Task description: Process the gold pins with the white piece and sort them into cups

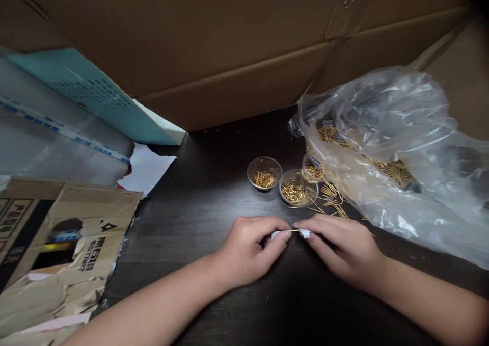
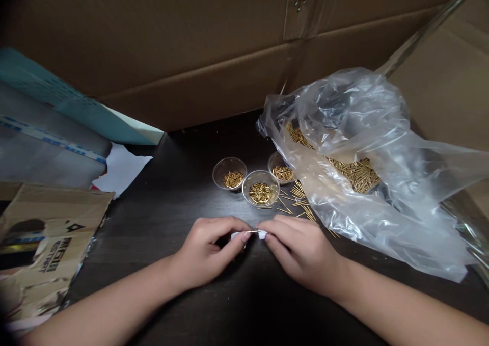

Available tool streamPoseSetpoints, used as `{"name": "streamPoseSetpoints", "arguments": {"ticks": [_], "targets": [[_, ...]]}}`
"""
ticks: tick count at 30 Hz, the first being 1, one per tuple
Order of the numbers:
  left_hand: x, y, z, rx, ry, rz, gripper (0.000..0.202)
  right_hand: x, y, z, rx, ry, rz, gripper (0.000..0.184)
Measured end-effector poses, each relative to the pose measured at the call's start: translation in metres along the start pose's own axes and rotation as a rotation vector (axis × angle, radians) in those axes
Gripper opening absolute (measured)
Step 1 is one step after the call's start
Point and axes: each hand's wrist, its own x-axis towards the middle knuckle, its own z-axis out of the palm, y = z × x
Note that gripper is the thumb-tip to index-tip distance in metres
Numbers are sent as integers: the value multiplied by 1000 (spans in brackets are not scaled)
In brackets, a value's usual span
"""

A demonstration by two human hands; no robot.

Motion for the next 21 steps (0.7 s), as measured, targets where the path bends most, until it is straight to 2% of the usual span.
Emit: {"name": "streamPoseSetpoints", "arguments": {"ticks": [7,12,16,19,21], "targets": [[1,0,-1,-5,82,25,13,2,-4,-6,11,104,1,30],[2,1,-1,19,109,58,11,3,-2,-7,75,49,-17,35],[1,2,-1,0,96,39,12,2,-2,-4,38,78,-1,25],[0,2,1,0,71,27,12,1,-2,-3,22,51,-1,11],[0,1,2,11,61,46,12,1,-2,-3,16,29,13,9]]}}
